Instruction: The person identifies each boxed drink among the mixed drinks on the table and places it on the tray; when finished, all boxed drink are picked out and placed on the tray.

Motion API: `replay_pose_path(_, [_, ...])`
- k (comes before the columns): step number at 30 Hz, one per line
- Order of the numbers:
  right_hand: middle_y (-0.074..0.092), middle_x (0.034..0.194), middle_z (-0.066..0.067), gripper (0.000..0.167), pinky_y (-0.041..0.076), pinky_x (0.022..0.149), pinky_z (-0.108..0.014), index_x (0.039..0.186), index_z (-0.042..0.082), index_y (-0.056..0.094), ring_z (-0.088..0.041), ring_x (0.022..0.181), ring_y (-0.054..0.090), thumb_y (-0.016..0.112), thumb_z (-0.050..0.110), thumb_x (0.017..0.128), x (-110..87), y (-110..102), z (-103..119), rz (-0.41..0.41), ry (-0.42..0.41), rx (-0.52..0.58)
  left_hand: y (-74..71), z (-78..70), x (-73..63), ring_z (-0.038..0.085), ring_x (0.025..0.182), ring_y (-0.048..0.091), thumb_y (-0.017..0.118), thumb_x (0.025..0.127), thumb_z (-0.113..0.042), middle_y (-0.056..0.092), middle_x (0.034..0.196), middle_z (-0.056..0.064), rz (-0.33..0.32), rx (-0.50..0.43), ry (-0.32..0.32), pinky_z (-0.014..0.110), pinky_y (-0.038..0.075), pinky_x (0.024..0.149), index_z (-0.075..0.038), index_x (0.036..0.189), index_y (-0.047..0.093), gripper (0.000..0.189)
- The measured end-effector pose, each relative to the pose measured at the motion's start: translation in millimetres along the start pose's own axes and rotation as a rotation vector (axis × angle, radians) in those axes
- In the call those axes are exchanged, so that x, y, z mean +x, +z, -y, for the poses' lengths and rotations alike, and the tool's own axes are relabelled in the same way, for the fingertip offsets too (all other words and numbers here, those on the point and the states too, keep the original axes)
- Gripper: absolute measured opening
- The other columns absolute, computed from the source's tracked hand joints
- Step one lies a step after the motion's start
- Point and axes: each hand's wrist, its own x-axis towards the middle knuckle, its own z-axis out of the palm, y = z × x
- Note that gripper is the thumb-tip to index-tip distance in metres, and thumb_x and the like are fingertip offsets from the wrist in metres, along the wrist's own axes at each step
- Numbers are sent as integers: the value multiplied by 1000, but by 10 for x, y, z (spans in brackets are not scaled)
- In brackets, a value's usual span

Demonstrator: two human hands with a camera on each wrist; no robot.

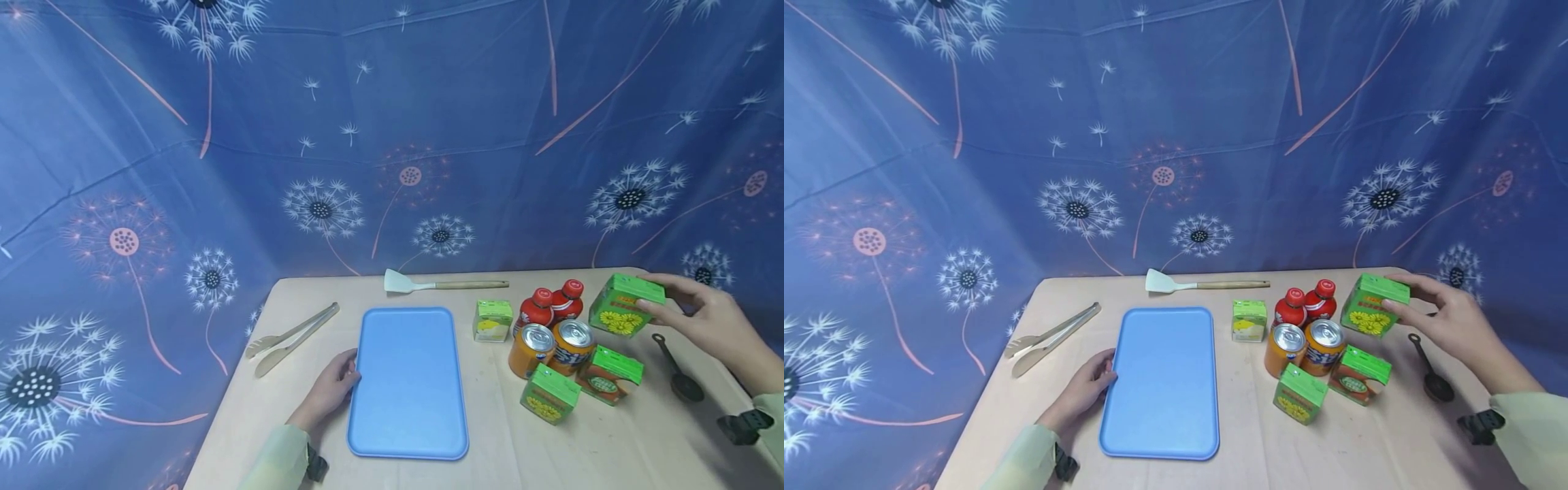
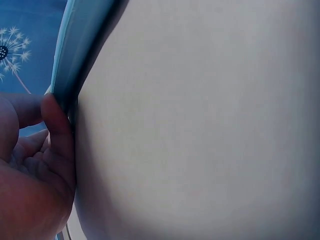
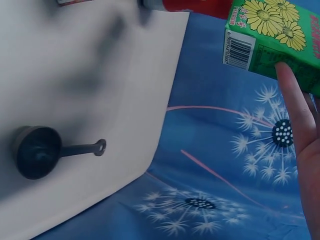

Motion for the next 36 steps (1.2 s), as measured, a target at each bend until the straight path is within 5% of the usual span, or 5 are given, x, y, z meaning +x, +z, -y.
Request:
replay_pose_path(7, [51,103,35,58,56,55,-26,147,2,57,4,74,65,80,19,96,5,-37,130,-6,-26,-3,-4,22,6,19,87,57,56,108,-13,55,103,5,-9,0,4,34,50,77,1,157,41,53])
replay_pose_path(15, [53,107,34,54,55,55,-25,144,3,58,4,74,65,79,15,96,5,-55,232,6,-62,4,7,29,7,19,85,57,55,108,-11,55,104,6,0,-23,11,31,52,71,2,156,40,52])
replay_pose_path(22, [56,115,20,54,55,55,-26,144,3,59,10,81,62,80,13,94,7,-37,349,33,-97,18,6,40,-1,19,92,58,55,109,-15,56,105,4,-6,-2,2,35,51,81,0,157,41,53])
replay_pose_path(36, [59,115,29,55,54,52,-26,140,15,65,17,97,57,84,11,90,35,24,557,74,-160,59,4,41,3,19,97,57,56,109,-15,55,106,4,-8,16,4,36,50,83,0,157,41,53])
